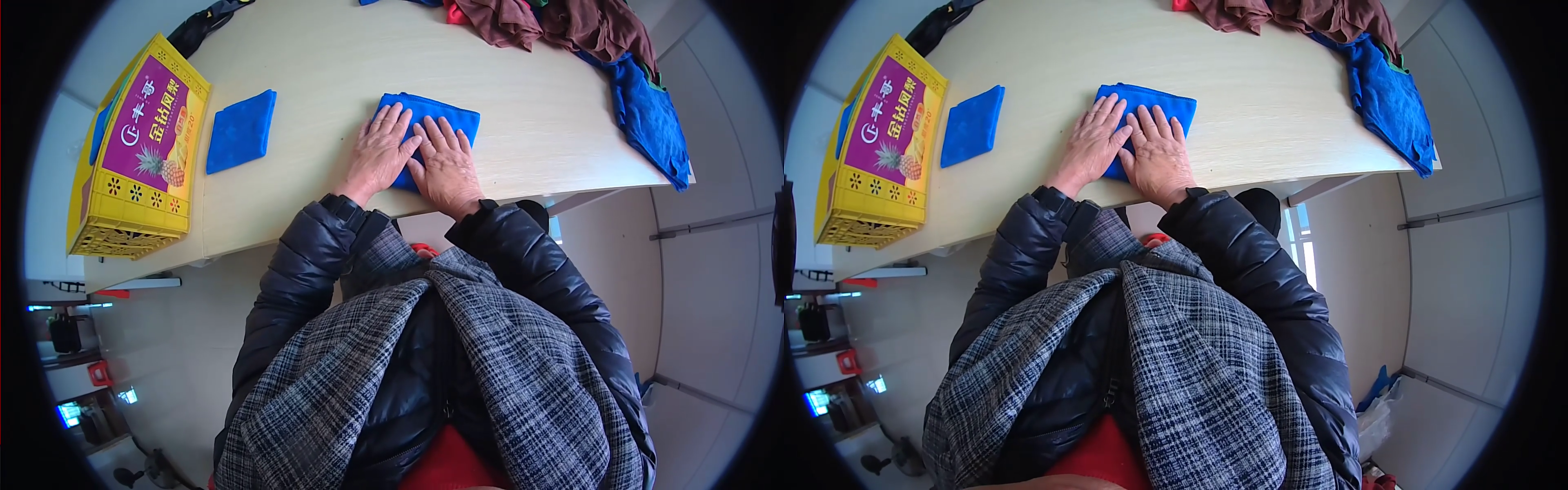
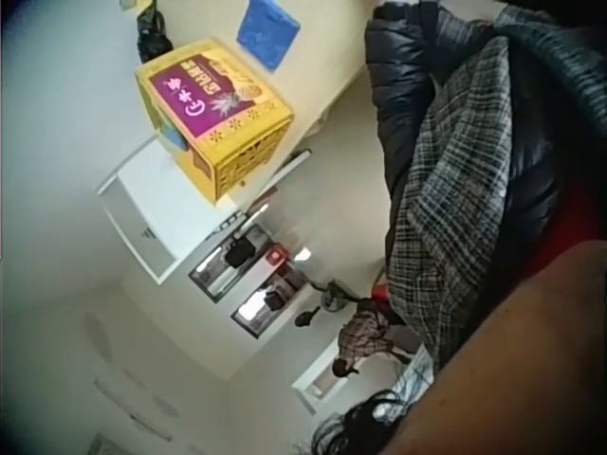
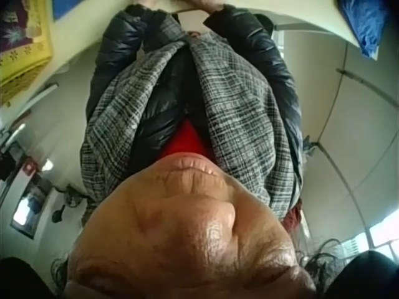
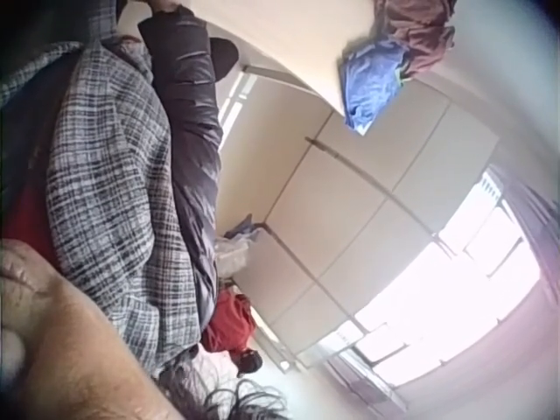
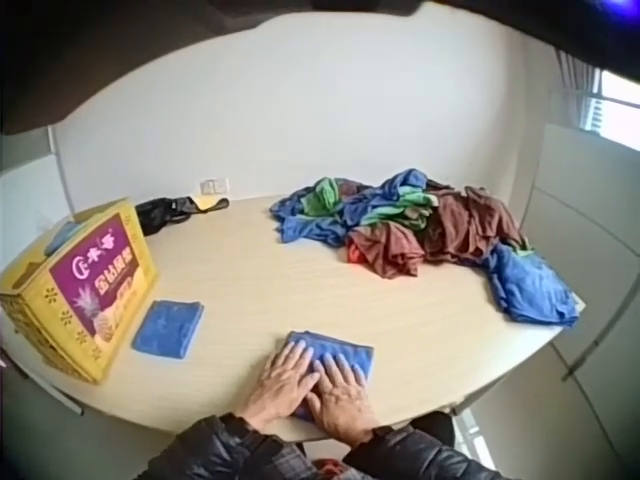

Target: The person folds a blue cloth by hand on a table, smoothing it out and doubling it over twice before setting it aside. They then pick up a brown cloth and repeat the same folding process.

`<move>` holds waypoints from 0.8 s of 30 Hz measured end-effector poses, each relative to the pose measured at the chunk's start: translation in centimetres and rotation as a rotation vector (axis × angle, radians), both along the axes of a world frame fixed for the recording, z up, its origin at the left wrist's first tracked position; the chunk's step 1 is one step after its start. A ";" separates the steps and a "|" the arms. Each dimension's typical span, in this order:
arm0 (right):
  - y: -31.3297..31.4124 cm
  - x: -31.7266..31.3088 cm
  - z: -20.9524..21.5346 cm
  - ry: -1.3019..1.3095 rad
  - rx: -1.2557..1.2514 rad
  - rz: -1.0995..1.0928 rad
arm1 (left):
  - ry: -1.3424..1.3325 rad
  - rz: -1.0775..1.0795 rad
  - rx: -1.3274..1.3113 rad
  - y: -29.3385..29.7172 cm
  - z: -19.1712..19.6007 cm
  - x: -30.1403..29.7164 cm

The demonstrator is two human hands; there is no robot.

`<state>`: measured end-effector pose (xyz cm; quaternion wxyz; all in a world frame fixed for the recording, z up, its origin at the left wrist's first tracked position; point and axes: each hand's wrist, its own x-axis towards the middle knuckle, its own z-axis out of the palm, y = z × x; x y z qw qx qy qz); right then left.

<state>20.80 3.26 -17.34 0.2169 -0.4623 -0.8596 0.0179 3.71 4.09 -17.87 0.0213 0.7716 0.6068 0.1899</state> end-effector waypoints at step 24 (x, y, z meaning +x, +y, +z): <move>-0.4 -4.0 2.7 -0.012 -0.236 0.227 | -1.958 0.172 -0.530 -20.2 -2.3 -4.3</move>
